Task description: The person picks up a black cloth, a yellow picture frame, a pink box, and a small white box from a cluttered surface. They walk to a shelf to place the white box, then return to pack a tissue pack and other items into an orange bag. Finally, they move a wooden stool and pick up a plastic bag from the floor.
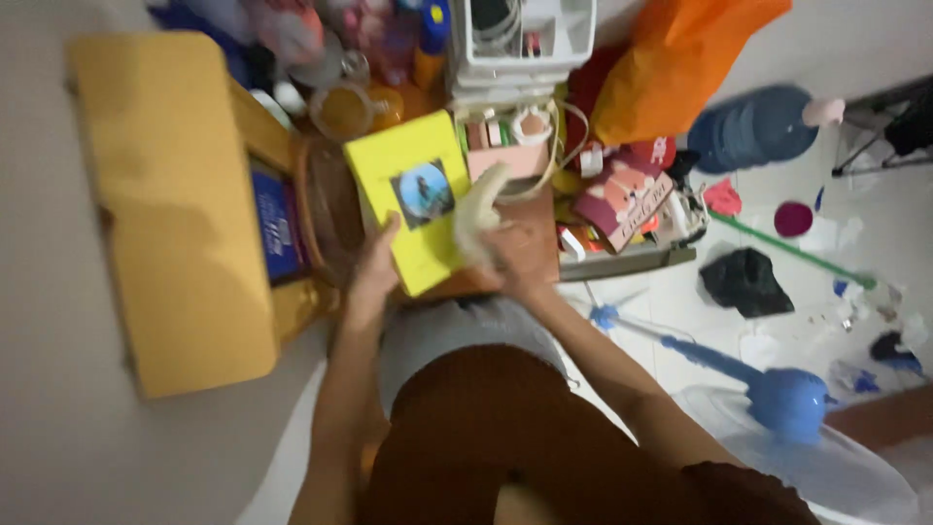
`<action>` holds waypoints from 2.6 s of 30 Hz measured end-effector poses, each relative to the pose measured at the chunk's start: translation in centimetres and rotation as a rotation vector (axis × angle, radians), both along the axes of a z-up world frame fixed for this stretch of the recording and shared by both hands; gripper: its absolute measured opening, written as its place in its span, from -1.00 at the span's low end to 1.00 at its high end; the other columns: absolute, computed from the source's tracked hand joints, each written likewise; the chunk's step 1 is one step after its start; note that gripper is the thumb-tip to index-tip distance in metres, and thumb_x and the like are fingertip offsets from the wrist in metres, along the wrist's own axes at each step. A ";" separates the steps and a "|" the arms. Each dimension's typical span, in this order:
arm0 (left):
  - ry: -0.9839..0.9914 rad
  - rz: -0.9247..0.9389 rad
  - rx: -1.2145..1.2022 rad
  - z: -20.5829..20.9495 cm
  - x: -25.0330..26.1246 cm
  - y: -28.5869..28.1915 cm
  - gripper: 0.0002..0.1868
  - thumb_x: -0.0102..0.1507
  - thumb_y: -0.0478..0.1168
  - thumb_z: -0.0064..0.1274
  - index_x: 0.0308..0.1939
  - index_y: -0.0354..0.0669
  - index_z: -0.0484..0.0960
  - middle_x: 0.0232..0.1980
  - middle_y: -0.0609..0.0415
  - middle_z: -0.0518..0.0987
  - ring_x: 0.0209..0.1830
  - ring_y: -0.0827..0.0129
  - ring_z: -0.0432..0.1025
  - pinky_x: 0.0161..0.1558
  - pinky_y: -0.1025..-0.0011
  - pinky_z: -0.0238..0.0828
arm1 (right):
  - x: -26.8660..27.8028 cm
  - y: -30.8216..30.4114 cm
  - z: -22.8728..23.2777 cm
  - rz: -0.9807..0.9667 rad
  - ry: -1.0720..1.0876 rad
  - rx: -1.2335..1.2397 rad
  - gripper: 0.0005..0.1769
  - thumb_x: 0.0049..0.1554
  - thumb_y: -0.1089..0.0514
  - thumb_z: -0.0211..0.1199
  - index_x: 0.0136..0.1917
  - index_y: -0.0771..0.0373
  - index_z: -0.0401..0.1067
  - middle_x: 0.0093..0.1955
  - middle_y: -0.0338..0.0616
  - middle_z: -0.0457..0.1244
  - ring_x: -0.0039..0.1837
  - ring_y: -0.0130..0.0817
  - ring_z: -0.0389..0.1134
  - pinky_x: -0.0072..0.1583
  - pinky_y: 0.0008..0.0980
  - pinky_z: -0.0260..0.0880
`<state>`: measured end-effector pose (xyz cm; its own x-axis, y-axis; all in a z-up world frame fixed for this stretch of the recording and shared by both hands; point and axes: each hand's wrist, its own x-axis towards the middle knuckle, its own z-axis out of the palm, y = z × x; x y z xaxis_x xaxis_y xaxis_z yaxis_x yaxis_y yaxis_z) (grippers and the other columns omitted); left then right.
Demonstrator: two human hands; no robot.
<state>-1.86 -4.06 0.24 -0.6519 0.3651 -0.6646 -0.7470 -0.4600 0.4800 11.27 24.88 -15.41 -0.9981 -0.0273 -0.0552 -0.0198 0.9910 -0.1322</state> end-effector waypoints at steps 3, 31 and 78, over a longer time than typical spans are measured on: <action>0.228 -0.055 -0.111 4.5 1.3 2.7 -0.42 0.37 0.29 0.01 0.19 -0.07 0.44 -0.05 0.15 0.52 -0.10 0.37 0.49 -0.05 0.27 0.54 | -6.2 -10.7 17.8 0.337 0.467 -0.192 -0.27 0.20 -0.45 0.06 0.49 -0.11 0.33 0.41 -0.06 0.21 0.52 0.20 0.13 0.45 0.30 0.01; 0.689 -0.350 -0.489 -1.9 0.4 4.3 -0.19 0.44 0.41 -0.34 0.50 -0.12 0.30 0.49 -0.17 0.31 0.48 0.03 0.24 0.43 0.00 0.11 | -13.4 -7.2 21.1 -0.093 0.638 -0.271 -0.40 0.28 -0.04 -0.01 0.55 0.09 0.23 0.43 0.19 0.09 0.50 0.23 0.10 0.43 0.11 0.11; 0.752 -0.168 -1.088 -7.2 -5.8 -1.3 -0.56 0.44 0.06 0.05 -0.25 -0.29 0.59 -0.40 -0.23 0.59 -0.31 -0.06 0.55 -0.22 0.09 0.42 | -14.0 -3.1 -5.7 -1.274 0.075 -1.524 -0.48 -0.03 0.27 0.16 0.21 0.52 0.35 0.21 0.25 0.18 0.25 0.22 0.34 0.38 0.36 0.23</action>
